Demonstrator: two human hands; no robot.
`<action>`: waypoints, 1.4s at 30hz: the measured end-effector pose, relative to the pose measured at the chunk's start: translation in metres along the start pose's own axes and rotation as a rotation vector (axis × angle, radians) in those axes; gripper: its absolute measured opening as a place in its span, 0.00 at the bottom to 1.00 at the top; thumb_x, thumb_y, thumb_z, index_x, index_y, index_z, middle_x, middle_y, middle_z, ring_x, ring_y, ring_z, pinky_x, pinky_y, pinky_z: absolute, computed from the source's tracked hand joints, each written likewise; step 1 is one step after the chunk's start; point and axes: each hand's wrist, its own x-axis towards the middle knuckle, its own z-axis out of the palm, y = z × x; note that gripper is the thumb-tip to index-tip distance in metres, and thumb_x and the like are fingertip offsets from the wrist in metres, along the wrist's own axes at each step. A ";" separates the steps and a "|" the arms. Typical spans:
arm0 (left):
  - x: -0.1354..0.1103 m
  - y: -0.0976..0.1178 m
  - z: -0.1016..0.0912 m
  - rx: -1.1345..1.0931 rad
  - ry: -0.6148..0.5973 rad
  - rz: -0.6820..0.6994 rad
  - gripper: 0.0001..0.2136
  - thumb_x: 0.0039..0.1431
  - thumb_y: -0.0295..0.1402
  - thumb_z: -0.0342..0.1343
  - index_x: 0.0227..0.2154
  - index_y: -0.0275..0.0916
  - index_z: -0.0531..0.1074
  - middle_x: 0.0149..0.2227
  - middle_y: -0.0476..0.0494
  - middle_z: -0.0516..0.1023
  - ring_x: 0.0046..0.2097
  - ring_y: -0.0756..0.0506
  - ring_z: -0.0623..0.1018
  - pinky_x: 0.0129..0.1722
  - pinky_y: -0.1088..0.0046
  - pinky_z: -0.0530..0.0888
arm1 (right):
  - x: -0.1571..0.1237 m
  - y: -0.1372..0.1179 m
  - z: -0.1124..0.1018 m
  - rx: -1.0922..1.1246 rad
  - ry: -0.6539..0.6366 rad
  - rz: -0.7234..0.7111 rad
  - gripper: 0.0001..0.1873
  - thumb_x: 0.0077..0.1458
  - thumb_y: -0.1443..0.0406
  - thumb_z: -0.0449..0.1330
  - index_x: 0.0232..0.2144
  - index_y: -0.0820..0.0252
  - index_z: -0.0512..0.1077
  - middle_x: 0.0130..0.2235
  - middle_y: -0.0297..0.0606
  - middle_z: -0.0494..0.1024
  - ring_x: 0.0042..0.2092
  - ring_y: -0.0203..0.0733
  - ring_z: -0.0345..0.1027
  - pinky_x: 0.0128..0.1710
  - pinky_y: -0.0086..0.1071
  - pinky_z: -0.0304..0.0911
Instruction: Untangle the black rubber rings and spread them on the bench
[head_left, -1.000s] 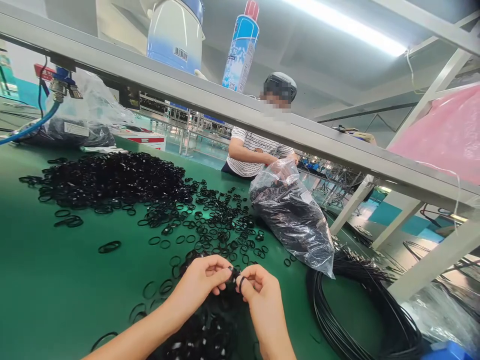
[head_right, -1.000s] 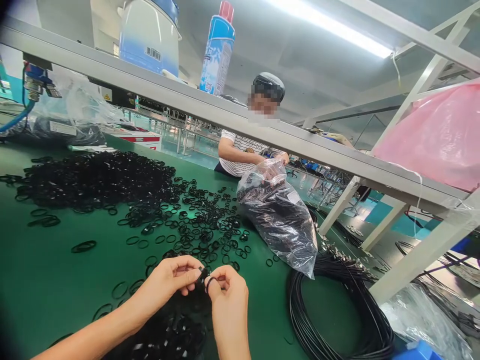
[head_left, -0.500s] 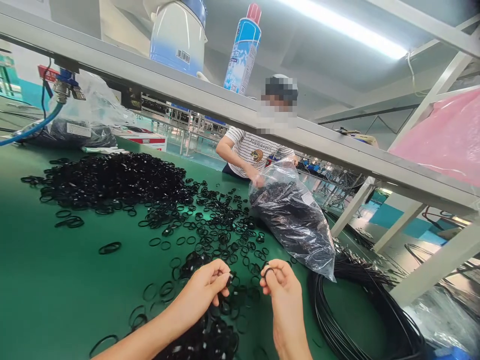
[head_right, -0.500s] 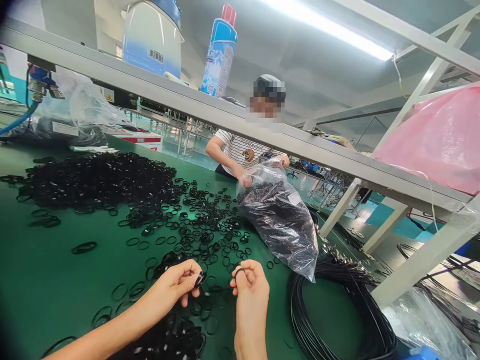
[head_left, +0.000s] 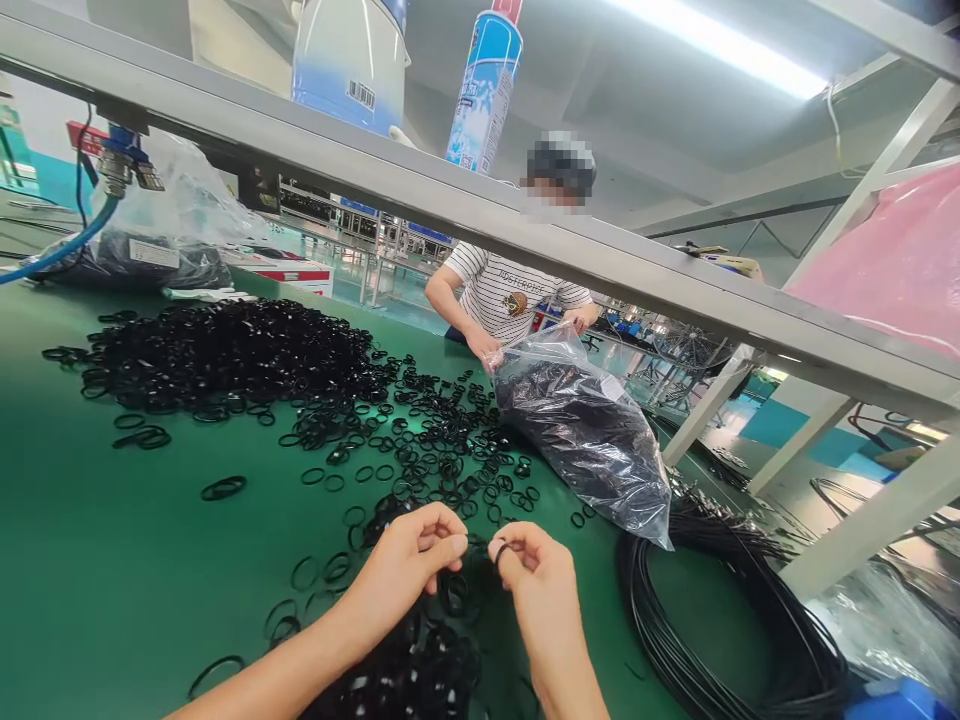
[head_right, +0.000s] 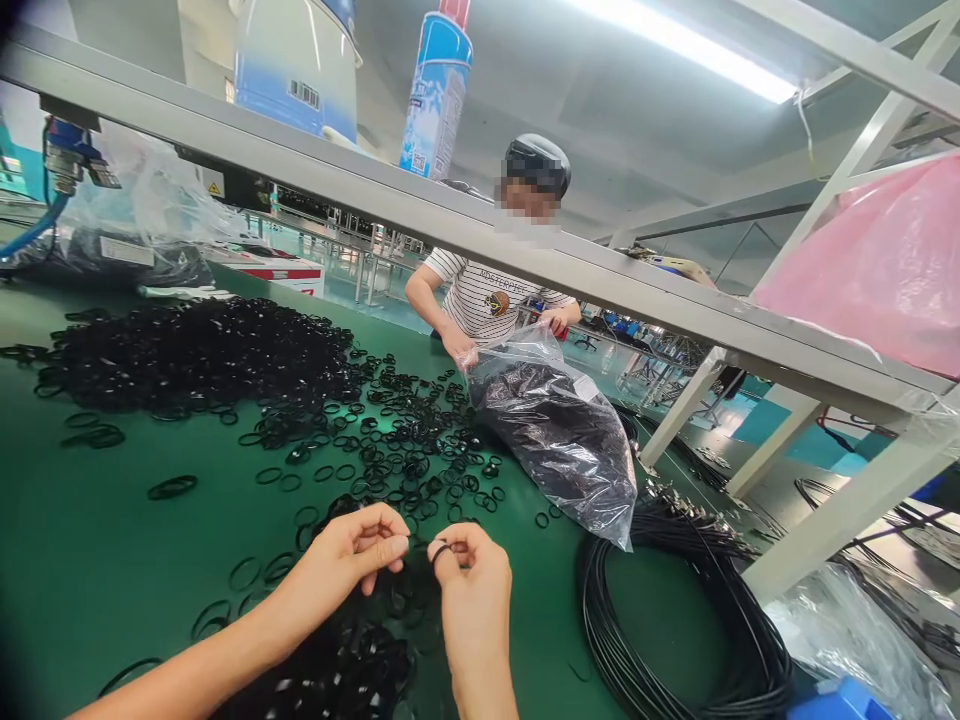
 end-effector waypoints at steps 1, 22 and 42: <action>0.001 0.002 -0.003 -0.005 0.031 -0.002 0.08 0.52 0.37 0.55 0.27 0.37 0.67 0.23 0.51 0.69 0.27 0.49 0.71 0.19 0.80 0.64 | 0.003 0.002 -0.004 0.007 0.039 0.002 0.05 0.47 0.64 0.59 0.25 0.60 0.73 0.24 0.32 0.71 0.28 0.36 0.61 0.27 0.27 0.55; 0.006 0.017 -0.017 0.040 0.092 0.043 0.07 0.56 0.35 0.50 0.29 0.37 0.69 0.23 0.52 0.71 0.22 0.52 0.69 0.21 0.78 0.67 | 0.010 0.015 -0.006 0.122 0.114 -0.012 0.08 0.47 0.64 0.55 0.31 0.61 0.69 0.28 0.35 0.71 0.28 0.37 0.64 0.27 0.29 0.61; 0.012 0.010 -0.062 0.699 0.073 0.097 0.12 0.55 0.32 0.48 0.39 0.45 0.73 0.36 0.47 0.76 0.37 0.44 0.74 0.37 0.71 0.70 | 0.006 0.016 -0.013 -0.330 -0.050 -0.189 0.10 0.48 0.73 0.53 0.23 0.56 0.71 0.29 0.35 0.72 0.36 0.43 0.64 0.36 0.34 0.56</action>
